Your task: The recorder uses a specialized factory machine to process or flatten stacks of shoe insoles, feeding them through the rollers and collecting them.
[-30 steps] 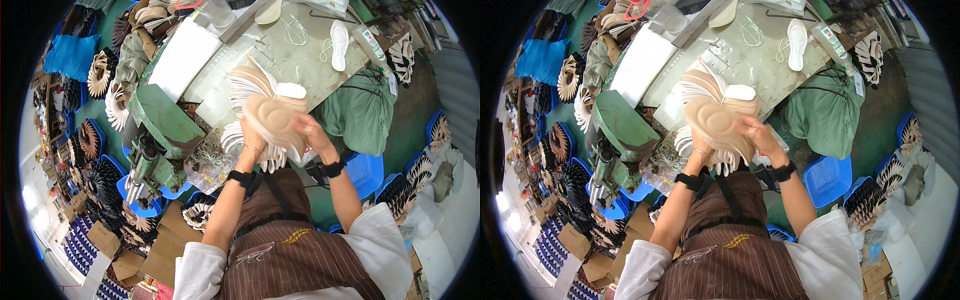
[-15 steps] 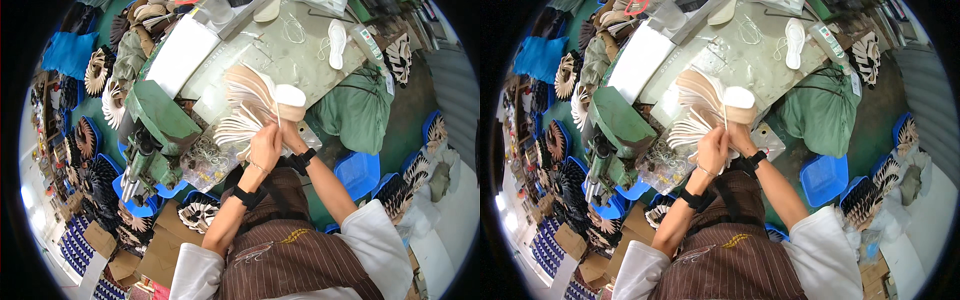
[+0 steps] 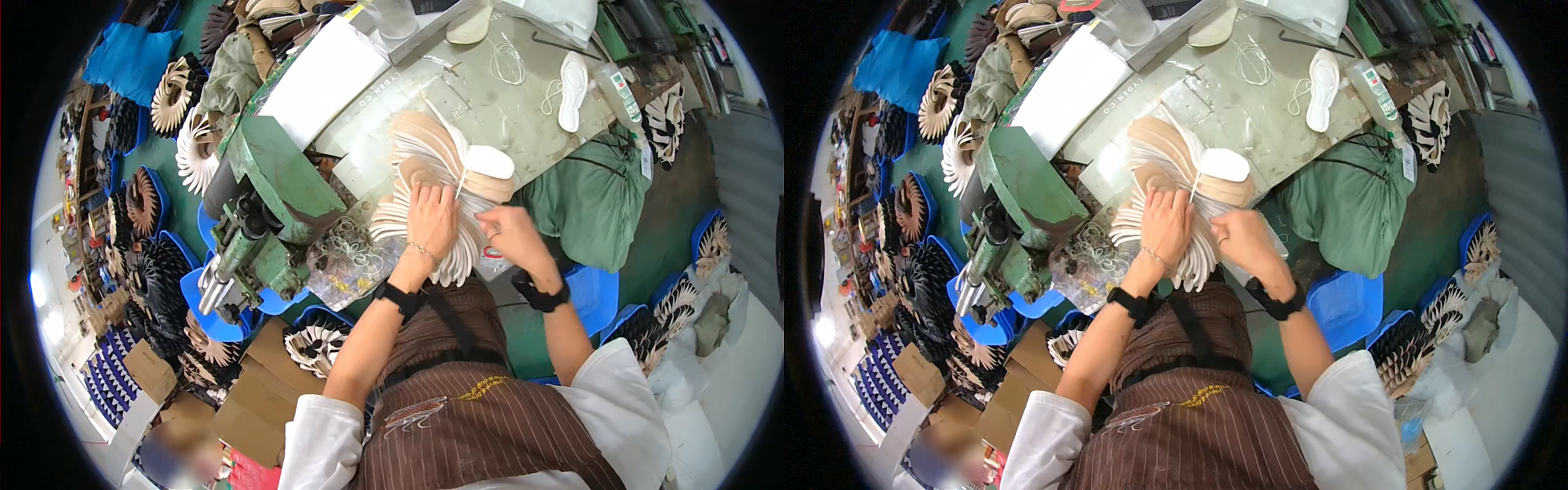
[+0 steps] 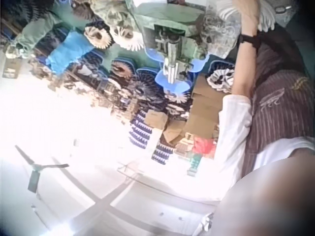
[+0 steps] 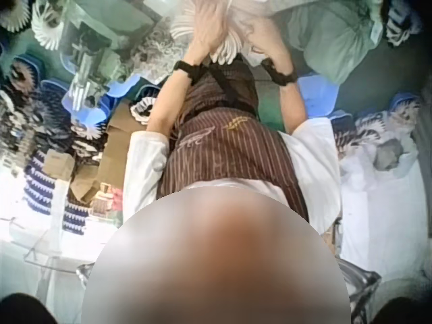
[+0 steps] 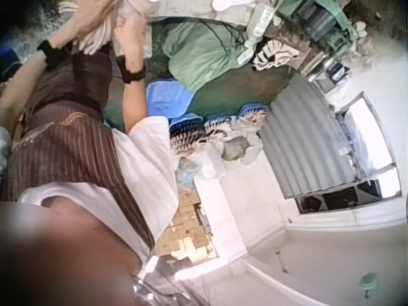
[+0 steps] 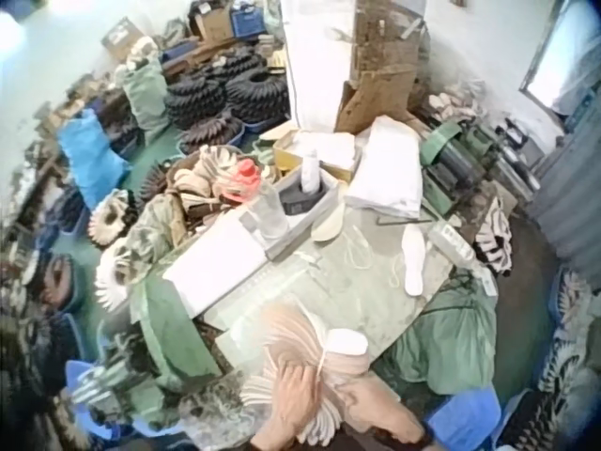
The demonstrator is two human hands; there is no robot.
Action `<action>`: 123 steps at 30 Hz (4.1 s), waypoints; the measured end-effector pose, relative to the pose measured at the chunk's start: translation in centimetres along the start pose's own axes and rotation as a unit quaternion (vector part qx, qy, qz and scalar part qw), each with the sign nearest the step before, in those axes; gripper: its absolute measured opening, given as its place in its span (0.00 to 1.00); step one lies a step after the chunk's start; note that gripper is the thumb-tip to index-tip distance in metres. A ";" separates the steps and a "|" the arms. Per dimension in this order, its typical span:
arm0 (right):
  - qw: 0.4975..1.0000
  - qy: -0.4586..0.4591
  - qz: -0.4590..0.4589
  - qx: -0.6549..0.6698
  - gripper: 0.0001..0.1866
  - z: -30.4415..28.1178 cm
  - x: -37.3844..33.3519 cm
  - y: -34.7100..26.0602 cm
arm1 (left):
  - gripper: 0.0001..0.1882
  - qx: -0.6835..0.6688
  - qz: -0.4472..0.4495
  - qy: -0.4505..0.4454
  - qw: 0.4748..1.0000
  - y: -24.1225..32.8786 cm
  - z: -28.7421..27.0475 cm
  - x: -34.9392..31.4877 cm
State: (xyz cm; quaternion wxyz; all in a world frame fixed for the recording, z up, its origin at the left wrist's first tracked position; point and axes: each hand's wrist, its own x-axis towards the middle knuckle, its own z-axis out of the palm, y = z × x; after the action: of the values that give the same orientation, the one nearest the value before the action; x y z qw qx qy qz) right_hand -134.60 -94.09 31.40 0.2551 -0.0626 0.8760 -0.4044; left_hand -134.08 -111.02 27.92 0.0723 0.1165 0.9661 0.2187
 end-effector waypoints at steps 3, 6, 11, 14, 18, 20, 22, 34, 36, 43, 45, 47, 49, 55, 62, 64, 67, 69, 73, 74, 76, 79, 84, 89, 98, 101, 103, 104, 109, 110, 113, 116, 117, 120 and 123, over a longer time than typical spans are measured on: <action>0.987 0.135 -0.015 0.082 0.16 -3.9 1.8 -4.6 | 0.15 -0.016 -0.004 0.001 1.000 -0.1 0.5 -0.1; 0.971 0.170 -0.144 -0.091 0.35 -3.2 6.8 -3.9 | 0.20 0.056 0.023 -0.036 0.997 1.0 1.1 1.0; 0.964 0.053 -0.117 -0.235 0.52 0.9 11.8 -0.8 | 0.30 0.070 -0.060 -0.086 0.992 0.5 1.0 -0.1; 0.964 0.006 -0.042 -0.263 0.57 0.0 12.9 -0.6 | 0.31 0.067 -0.077 -0.103 0.989 0.1 0.2 -0.8; 0.920 0.048 -0.198 -0.336 0.63 2.6 12.5 -1.0 | 0.29 0.112 -0.085 -0.062 0.988 0.3 1.6 -1.1; 0.893 0.042 -0.232 -0.383 0.67 3.9 12.3 -1.3 | 0.29 0.124 -0.098 -0.098 0.983 0.4 2.8 -1.4; 0.888 0.025 -0.182 -0.421 0.68 3.9 13.2 -1.5 | 0.28 0.128 -0.104 -0.117 0.979 0.4 3.3 -1.4; 0.926 -0.015 -0.078 -0.370 0.67 3.7 15.0 -1.6 | 0.27 0.093 -0.123 -0.178 0.972 -0.1 2.4 -1.2; 0.884 0.083 -0.151 -0.435 0.58 6.8 14.1 -2.3 | 0.28 0.099 -0.132 -0.145 0.975 -0.6 2.9 -1.9; 0.918 0.062 -0.109 -0.377 0.62 5.7 13.8 -2.1 | 0.24 0.086 -0.112 -0.170 0.975 0.3 4.7 -0.5; 0.899 0.063 -0.103 -0.421 0.63 6.3 13.3 -3.3 | 0.23 0.080 -0.112 -0.159 0.978 0.1 3.3 -1.1; 0.899 0.054 -0.093 -0.424 0.63 6.5 13.3 -4.0 | 0.23 0.101 -0.124 -0.124 0.979 0.1 3.3 -1.2; 0.897 0.051 -0.074 -0.433 0.63 6.6 13.3 -4.2 | 0.23 0.136 -0.120 -0.156 0.971 0.3 3.3 -0.9; 0.950 0.057 -0.065 -0.301 0.62 2.5 13.7 -3.9 | 0.22 0.074 -0.090 -0.223 0.968 0.0 2.4 -1.2; 0.951 0.305 0.022 0.037 0.55 -8.2 18.6 5.3 | 0.19 0.169 -0.066 -0.197 0.963 1.1 2.6 -0.9; 0.952 0.180 0.054 0.244 0.52 -9.0 18.3 8.9 | 0.20 0.167 -0.078 -0.218 0.958 1.5 1.9 -0.7; 0.946 0.223 -0.213 0.103 0.43 -7.5 17.7 10.2 | 0.21 0.170 -0.081 -0.233 0.954 1.2 1.3 -0.6; 0.937 0.181 -0.300 -0.007 0.34 -5.5 14.2 3.2 | 0.21 0.162 -0.098 -0.236 0.953 0.9 1.4 -1.9; 0.899 0.006 -0.083 0.430 0.32 -5.2 6.3 -4.0 | 0.20 0.158 -0.087 -0.172 0.968 1.2 2.3 -1.5; 0.829 -0.042 -0.003 0.557 0.33 -5.7 4.5 -4.6 | 0.19 0.162 -0.081 -0.143 0.973 1.5 3.4 -1.2; 0.750 -0.110 0.092 0.646 0.39 -6.7 1.9 -3.6 | 0.19 0.158 -0.077 -0.152 0.973 1.4 3.7 -0.8; 0.815 0.025 0.120 0.566 0.35 -4.5 -1.1 -5.8 | 0.17 0.178 -0.097 -0.105 0.974 0.4 5.4 -1.2; 0.814 0.032 0.093 0.573 0.26 -0.6 0.4 0.4 | 0.28 0.153 -0.082 -0.090 0.981 -1.3 6.1 -2.1; 0.767 0.008 0.142 0.626 0.30 -1.9 0.6 0.8 | 0.26 0.168 -0.038 -0.090 0.981 0.0 5.3 -1.2; 0.814 -0.014 0.156 0.560 0.31 -1.4 0.7 -1.2 | 0.28 0.251 0.013 -0.180 0.951 0.0 5.9 -0.4; 0.730 -0.019 0.141 0.669 0.28 -3.3 -0.6 -2.5 | 0.27 0.199 -0.013 -0.196 0.960 0.7 5.0 0.2; 0.696 -0.020 0.084 0.712 0.26 -5.2 -1.9 -5.6 | 0.28 0.152 -0.055 -0.184 0.970 0.3 4.4 0.5; 0.724 0.010 0.047 0.688 0.26 -5.8 -1.4 -4.9 | 0.35 0.111 -0.082 -0.203 0.969 0.0 3.9 0.6; 0.944 0.224 -0.142 0.194 0.40 -11.2 -3.0 -6.2 | 0.46 -0.181 -0.104 -0.097 0.973 -1.4 -3.0 -0.3; 0.914 0.295 -0.244 0.134 0.43 -10.8 -4.1 -10.0 | 0.42 -0.266 -0.063 -0.048 0.961 -2.3 -5.2 -1.2; 0.849 0.294 -0.421 0.123 0.57 -7.2 -6.4 -13.8 | 0.36 -0.757 -0.151 -0.175 0.611 -0.8 -16.6 -6.5; 0.822 0.026 -0.531 -0.203 0.48 -5.9 -9.9 -22.7 | 0.43 -0.893 -0.146 -0.223 0.364 -0.4 -22.9 -14.5; 0.796 -0.037 -0.567 -0.208 0.40 -4.2 -11.1 -23.8 | 0.42 -0.919 -0.150 -0.240 0.275 -0.6 -23.5 -16.9; 0.656 -0.031 -0.727 -0.201 0.29 2.6 -13.7 -26.6 | 0.45 -0.893 -0.176 -0.169 0.378 -0.5 -24.1 -24.6; 0.562 -0.095 -0.777 -0.268 0.28 7.8 -16.4 -29.1 | 0.45 -0.912 -0.193 -0.120 0.342 -2.0 -23.5 -33.9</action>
State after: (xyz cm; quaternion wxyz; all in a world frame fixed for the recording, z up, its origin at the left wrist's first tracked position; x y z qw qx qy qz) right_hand -119.34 -113.55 55.21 -0.1044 -0.8222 0.5281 -0.1850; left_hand -106.32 -131.02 51.06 0.2894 -0.1861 0.1451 0.9277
